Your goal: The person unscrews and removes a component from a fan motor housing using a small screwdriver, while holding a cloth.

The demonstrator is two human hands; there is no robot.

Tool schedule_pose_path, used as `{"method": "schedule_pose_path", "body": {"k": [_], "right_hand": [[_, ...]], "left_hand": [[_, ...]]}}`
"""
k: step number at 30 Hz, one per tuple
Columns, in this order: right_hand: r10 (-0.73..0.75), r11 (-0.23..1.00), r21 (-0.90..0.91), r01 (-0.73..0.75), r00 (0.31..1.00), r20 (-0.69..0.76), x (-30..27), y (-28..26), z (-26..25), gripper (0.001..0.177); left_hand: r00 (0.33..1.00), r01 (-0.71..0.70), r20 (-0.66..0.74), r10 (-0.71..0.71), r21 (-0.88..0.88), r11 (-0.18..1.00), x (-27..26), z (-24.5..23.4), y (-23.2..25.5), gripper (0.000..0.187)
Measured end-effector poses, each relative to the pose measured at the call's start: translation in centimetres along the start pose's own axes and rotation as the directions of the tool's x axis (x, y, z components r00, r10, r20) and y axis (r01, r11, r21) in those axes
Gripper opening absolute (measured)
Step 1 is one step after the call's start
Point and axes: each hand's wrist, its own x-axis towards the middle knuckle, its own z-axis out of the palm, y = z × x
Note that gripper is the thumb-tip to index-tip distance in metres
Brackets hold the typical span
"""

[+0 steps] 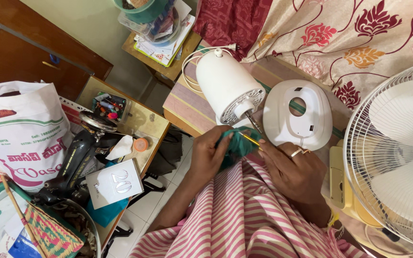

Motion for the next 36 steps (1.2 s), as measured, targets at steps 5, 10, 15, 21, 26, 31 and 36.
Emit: {"method": "schedule_pose_path", "body": {"k": [5,10,15,21,26,31,36], "right_hand": [[0.134,0.965,0.228,-0.132,0.991,0.005,-1.8,0.0,0.6,0.038],[0.283,0.793,0.556,-0.25,0.959,0.027,-4.6,1.5,2.3,0.024],[0.369,0.644,0.655,-0.396,0.91,0.188,-5.2,0.4,4.7,0.049],[0.151,0.835,0.524,-0.167,0.986,0.073,-2.8,0.7,4.8,0.04],[0.218,0.617,0.732,-0.29,0.956,0.194,-4.8,2.2,7.0,0.024],[0.459,0.322,0.865,-0.385,0.863,0.213,-6.6,4.6,7.2,0.007],[0.565,0.32,0.824,-0.468,0.792,0.23,-4.6,5.8,4.6,0.008]], "left_hand": [[0.991,0.068,-0.108,-0.076,-0.078,0.995,0.4,-0.4,1.6,0.014],[0.982,-0.049,-0.183,0.035,-0.07,0.996,0.3,-1.2,4.8,0.012],[0.985,0.075,-0.117,-0.126,-0.372,0.925,0.8,-0.1,5.7,0.012],[0.972,0.05,-0.187,-0.144,-0.43,0.901,-0.1,0.3,5.5,0.011],[0.962,0.092,-0.182,-0.201,-0.479,0.873,-0.6,-0.3,4.9,0.012],[0.973,0.154,-0.105,-0.205,-0.364,0.919,-1.2,-2.2,2.3,0.013],[0.977,0.092,0.191,-0.096,0.029,0.995,-1.1,-4.0,0.3,0.009]]}}
